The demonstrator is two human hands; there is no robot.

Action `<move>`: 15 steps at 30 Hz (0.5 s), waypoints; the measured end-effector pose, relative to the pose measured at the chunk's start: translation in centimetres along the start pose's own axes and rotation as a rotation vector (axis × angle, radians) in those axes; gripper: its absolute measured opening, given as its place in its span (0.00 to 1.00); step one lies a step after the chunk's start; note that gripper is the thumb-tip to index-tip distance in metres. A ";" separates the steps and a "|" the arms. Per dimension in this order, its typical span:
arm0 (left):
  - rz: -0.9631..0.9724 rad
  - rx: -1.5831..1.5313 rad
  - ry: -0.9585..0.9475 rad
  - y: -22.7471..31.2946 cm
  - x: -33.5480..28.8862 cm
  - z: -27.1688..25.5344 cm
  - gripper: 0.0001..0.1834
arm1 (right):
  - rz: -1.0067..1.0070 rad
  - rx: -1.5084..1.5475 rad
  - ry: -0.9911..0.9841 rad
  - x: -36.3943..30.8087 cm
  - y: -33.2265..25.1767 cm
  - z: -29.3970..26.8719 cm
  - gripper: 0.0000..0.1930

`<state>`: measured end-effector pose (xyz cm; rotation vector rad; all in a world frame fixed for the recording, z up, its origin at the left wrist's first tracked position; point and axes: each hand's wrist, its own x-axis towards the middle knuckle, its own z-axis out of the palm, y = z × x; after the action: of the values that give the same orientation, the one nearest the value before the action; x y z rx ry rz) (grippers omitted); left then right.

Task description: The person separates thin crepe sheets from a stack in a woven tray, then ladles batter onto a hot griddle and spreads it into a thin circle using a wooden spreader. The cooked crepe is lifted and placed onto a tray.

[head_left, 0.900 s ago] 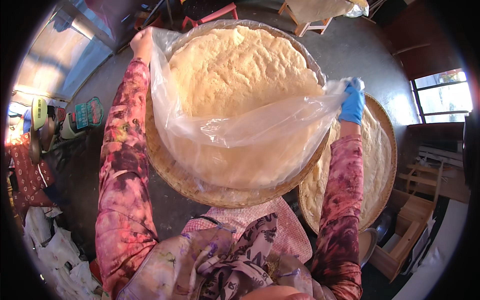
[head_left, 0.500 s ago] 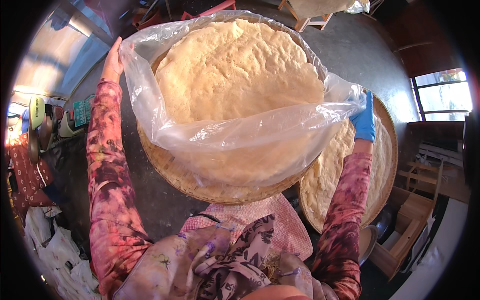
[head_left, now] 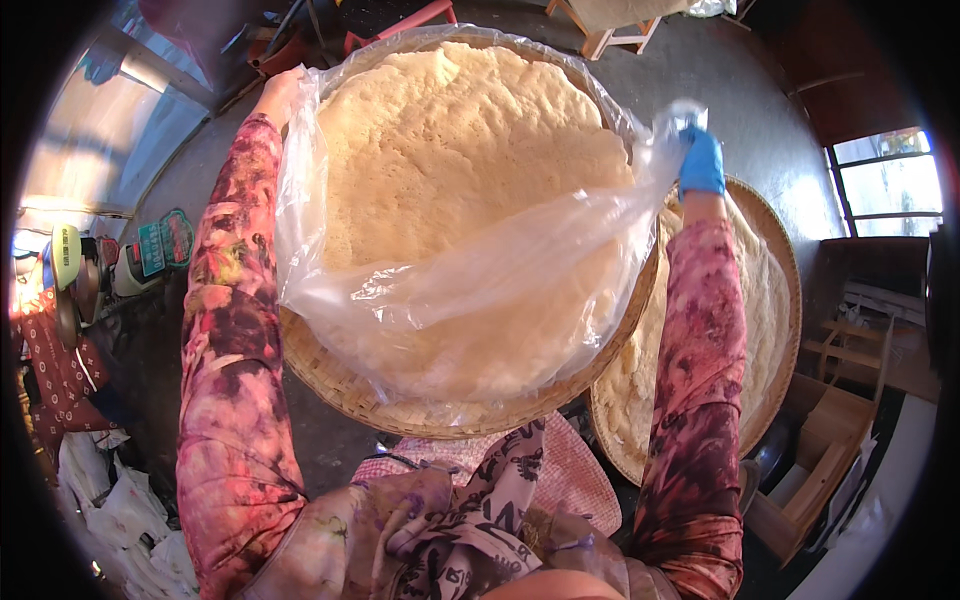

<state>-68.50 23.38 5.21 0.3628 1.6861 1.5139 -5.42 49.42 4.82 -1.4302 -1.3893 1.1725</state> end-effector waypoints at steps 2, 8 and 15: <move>0.272 0.398 -0.014 -0.7 0.8 0.4 0.11 | -0.166 0.058 0.030 0.2 -3.8 1.8 0.15; 0.351 0.022 0.157 -0.6 -1.4 0.8 0.19 | -0.241 1.153 -0.699 -5.6 -12.7 1.4 0.16; 0.579 -0.572 -0.090 7.9 -6.5 1.4 0.21 | -0.361 1.309 -0.937 -14.9 -10.1 -6.4 0.31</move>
<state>-65.80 21.71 15.08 0.6254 1.0441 2.2748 -1.17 35.63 17.36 0.3276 -0.8944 1.9960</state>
